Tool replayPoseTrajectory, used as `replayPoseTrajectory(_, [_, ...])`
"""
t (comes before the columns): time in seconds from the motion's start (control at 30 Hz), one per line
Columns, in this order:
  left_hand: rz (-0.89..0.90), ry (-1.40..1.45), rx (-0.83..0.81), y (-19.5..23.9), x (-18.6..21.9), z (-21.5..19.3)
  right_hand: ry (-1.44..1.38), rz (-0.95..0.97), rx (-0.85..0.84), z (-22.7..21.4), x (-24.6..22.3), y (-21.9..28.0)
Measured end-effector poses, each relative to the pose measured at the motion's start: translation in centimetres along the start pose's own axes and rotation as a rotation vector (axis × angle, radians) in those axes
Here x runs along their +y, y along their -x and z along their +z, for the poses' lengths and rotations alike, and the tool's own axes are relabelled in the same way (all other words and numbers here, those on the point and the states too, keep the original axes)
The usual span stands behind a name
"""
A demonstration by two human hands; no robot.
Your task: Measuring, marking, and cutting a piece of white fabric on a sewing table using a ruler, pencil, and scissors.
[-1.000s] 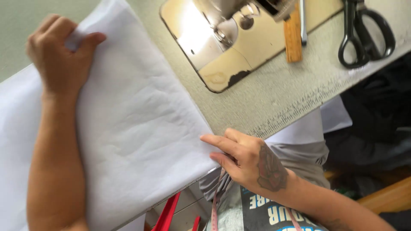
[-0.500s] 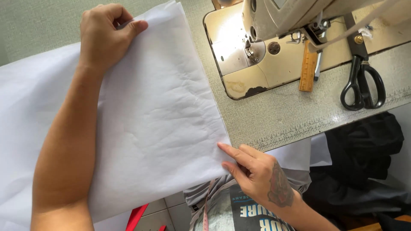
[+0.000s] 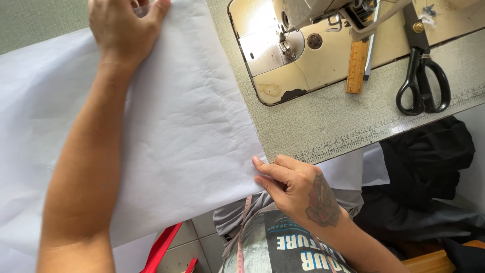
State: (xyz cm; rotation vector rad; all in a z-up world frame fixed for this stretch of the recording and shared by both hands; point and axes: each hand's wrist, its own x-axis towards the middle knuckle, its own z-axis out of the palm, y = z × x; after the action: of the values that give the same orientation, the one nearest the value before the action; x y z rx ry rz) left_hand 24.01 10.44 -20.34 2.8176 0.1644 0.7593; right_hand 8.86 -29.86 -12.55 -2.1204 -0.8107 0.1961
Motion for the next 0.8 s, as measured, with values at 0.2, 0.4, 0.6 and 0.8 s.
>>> replayPoseTrajectory(0.2, [-0.014,-0.086,0.122,-0.1,2.5,0.0,0.306,-0.201,-0.021,-2.2,-5.9,-5.9])
replayPoseTrajectory(0.4, [-0.054,-0.056,0.116,-0.2,2.0,0.8,0.513,-0.378,0.027,7.8,-2.4,-14.3])
replayPoseTrajectory(0.6, [0.009,0.133,0.084,-2.1,1.9,0.4,0.669,-0.255,-0.171,8.9,-0.2,-16.0])
replayPoseTrajectory(0.8, [0.030,0.038,-0.002,4.1,2.1,-5.9,0.706,-0.422,-0.005,8.3,2.1,-18.4])
